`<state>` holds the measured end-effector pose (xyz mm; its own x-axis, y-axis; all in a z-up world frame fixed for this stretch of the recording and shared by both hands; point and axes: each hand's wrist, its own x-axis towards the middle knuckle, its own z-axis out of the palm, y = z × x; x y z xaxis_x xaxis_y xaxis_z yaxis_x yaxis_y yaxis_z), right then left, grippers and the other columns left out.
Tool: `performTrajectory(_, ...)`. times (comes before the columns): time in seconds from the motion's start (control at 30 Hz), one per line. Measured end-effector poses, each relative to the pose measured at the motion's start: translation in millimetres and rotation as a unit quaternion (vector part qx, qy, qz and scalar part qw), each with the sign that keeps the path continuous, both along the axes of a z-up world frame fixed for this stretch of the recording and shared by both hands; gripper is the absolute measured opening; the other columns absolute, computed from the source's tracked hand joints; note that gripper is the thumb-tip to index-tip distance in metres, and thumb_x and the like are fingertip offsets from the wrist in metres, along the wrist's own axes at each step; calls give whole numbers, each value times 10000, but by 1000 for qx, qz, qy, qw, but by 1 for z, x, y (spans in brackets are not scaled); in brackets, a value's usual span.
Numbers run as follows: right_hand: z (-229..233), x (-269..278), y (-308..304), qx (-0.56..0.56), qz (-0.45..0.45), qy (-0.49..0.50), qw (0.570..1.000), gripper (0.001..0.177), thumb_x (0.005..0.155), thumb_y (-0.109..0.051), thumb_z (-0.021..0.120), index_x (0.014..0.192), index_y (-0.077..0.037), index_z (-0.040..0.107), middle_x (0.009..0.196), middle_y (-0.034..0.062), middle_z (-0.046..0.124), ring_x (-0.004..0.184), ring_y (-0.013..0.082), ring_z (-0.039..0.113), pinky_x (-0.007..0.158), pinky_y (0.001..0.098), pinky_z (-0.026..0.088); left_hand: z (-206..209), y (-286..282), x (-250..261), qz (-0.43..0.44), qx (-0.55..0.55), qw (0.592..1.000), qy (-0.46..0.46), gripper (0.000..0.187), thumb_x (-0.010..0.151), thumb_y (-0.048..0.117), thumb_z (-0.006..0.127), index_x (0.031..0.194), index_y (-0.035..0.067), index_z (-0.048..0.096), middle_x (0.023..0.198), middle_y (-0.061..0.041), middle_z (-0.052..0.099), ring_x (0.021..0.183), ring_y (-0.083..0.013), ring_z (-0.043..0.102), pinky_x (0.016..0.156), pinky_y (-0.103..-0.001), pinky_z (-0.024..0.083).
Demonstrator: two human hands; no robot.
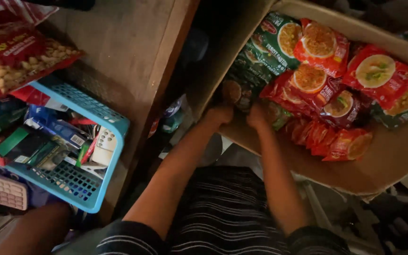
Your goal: Picking packs of instant noodles from a store shelf and placing them into a cardboard box.
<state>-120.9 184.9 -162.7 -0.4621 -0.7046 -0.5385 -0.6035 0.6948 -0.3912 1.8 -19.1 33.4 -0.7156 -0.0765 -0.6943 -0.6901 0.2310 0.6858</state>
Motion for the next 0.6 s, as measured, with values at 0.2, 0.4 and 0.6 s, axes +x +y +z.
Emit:
performTrajectory(0.2,10,8,2,17,108,-21,994,774,843,-67,611,1579,-123,376,1613,236,349,1432,528,324,1152,629,262,-32,15,-7,10,22,999,42,515,917,104,606,1408,32,468,1124,-234,689,1023,-382,668,910,-464,518)
performTrajectory(0.4,64,2,-14,-3,73,-176,982,822,838,-145,544,1598,-188,232,1636,258,238,1476,496,248,1176,628,210,-43,15,-17,14,35,994,98,483,903,69,615,1370,38,494,1143,-206,688,1053,-351,668,935,-433,514)
performTrajectory(0.6,157,-40,-13,-121,2,-116,986,664,948,-113,637,1554,-157,369,1476,216,536,1383,384,490,1144,495,367,-51,35,-41,11,35,982,183,455,890,34,624,1332,43,520,1163,-177,687,1083,-319,668,960,-401,509)
